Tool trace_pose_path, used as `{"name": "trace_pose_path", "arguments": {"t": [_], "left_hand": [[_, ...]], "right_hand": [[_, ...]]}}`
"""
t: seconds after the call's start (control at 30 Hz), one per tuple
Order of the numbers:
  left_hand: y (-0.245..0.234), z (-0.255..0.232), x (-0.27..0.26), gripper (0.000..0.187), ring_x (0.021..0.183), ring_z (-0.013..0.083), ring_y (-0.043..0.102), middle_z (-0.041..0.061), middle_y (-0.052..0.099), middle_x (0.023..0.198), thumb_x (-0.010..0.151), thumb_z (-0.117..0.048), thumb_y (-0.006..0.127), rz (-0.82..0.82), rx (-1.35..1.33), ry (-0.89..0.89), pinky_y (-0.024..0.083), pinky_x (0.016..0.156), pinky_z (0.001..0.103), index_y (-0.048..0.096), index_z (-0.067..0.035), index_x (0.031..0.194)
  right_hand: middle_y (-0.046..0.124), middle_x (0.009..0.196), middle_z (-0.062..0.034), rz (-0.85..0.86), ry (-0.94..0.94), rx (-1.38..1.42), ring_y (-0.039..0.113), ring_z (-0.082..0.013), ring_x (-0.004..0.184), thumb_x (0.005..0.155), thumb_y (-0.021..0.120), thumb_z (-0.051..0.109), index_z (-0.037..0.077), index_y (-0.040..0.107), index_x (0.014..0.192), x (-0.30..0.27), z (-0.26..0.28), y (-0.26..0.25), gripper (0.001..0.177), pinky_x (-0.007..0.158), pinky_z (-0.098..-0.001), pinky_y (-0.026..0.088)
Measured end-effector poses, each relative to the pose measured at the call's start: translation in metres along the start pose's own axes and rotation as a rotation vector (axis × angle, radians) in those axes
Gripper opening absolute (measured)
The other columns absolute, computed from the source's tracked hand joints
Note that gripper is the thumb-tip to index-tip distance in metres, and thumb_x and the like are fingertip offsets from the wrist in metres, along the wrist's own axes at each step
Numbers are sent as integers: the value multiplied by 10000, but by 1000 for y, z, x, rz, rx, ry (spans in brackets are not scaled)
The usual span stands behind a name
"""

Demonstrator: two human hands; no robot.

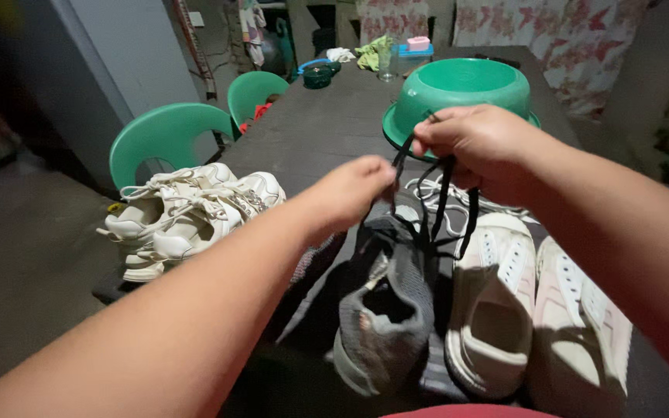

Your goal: The person threads black shoelaces through the eyelets of a pair of grey sneakers placed on a table. They pull the laces through each eyelet sequentially and adjust the tension, working on one shoe at a time.

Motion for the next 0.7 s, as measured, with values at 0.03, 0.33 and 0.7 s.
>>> {"name": "trace_pose_path", "arguments": {"t": [0.03, 0.33, 0.7], "left_hand": [[-1, 7, -4, 286, 758, 143, 539, 44, 623, 840, 1011, -329, 586, -30, 83, -76, 474, 693, 343, 678, -58, 1014], [44, 27, -28, 247, 945, 337, 731, 151, 765, 962, 854, -292, 701, -496, 434, -219, 550, 846, 426, 732, -81, 980], [49, 41, -24, 174, 810, 291, 772, 191, 738, 900, 963, -149, 513, -653, -35, -397, 611, 724, 436, 585, 1, 1015]], "right_hand": [[438, 656, 53, 16, -30, -3, 256, -81, 469, 984, 608, 276, 111, 640, 867, 3, 2, -3, 205, 431, -283, 181], [448, 657, 54, 148, -141, -57, 262, -71, 475, 968, 602, 250, 84, 670, 907, 11, 9, -13, 189, 441, -269, 204], [592, 740, 53, 179, -73, -55, 303, -72, 483, 964, 592, 287, 113, 659, 923, 22, -27, -25, 191, 455, -258, 235]]}}
Point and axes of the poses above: each hand's wrist, its own x-axis towards the middle knuckle, its own y-axis out of the palm, z = x × y, the point moved 1 cm from there along x, towards the middle knuckle
